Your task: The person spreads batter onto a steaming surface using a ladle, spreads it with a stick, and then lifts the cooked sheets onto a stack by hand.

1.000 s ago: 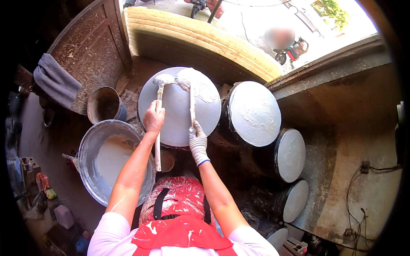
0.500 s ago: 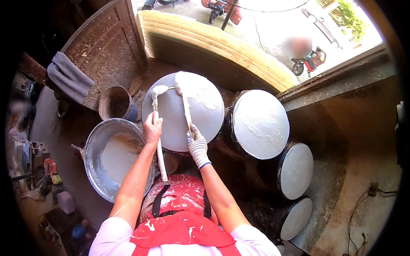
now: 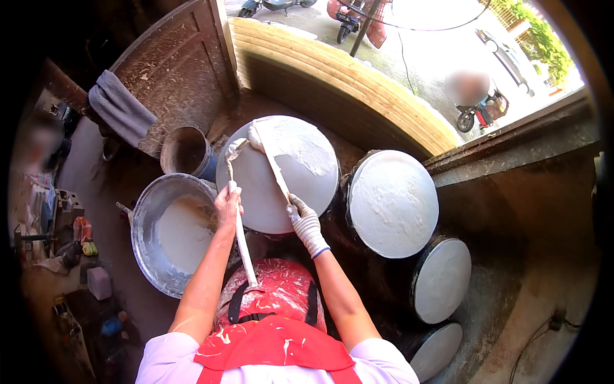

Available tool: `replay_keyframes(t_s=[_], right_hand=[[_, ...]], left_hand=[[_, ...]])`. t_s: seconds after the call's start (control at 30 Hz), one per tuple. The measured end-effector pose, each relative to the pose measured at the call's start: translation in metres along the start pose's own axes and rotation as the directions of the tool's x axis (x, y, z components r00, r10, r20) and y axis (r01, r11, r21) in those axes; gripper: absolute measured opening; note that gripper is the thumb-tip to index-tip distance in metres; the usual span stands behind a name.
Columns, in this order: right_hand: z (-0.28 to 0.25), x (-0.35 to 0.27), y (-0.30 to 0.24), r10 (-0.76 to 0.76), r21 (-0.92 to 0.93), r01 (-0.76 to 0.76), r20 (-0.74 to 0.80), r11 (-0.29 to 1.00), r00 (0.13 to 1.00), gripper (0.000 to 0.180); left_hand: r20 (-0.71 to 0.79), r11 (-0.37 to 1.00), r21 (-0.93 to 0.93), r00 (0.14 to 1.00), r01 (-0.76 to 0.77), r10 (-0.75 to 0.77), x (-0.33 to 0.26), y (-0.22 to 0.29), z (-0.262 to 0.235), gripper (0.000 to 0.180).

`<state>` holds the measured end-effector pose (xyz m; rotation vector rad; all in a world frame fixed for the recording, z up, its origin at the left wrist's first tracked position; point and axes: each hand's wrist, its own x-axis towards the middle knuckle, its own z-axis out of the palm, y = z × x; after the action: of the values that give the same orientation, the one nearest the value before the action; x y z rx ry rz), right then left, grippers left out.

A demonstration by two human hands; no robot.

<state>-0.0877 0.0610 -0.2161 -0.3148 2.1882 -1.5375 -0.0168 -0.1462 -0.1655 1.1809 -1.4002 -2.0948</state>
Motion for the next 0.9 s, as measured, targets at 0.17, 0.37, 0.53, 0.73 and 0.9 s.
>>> replay_keyframes(t_s=[0.17, 0.37, 0.53, 0.73, 0.9], right_hand=[[-0.05, 0.023, -0.001, 0.077, 0.212, -0.045, -0.144, 0.976, 0.987, 0.034], [-0.038, 0.027, -0.015, 0.103, 0.023, -0.111, 0.214, 0.994, 0.971, 0.032], [-0.067, 0.038, 0.016, -0.045, 0.158, 0.047, -0.011, 0.986, 0.999, 0.03], [-0.078, 0.081, -0.008, -0.048, -0.236, 0.098, 0.212, 0.967, 0.976, 0.032], [-0.067, 0.055, -0.023, 0.041, -0.197, 0.058, 0.462, 0.979, 0.886, 0.032]], left_hand=[[0.004, 0.999, -0.027, 0.999, 0.041, -0.04, -0.004, 0.004, -0.016, 0.023], [-0.018, 0.993, -0.064, 0.994, 0.103, -0.104, -0.007, 0.002, -0.029, 0.028], [-0.044, 0.983, -0.101, 0.986, 0.154, -0.16, -0.021, 0.01, -0.035, 0.029], [0.013, 0.979, -0.085, 0.982, 0.187, -0.187, -0.034, 0.004, -0.055, 0.039], [-0.015, 0.978, -0.045, 0.979, 0.203, -0.204, -0.044, 0.001, -0.076, 0.04]])
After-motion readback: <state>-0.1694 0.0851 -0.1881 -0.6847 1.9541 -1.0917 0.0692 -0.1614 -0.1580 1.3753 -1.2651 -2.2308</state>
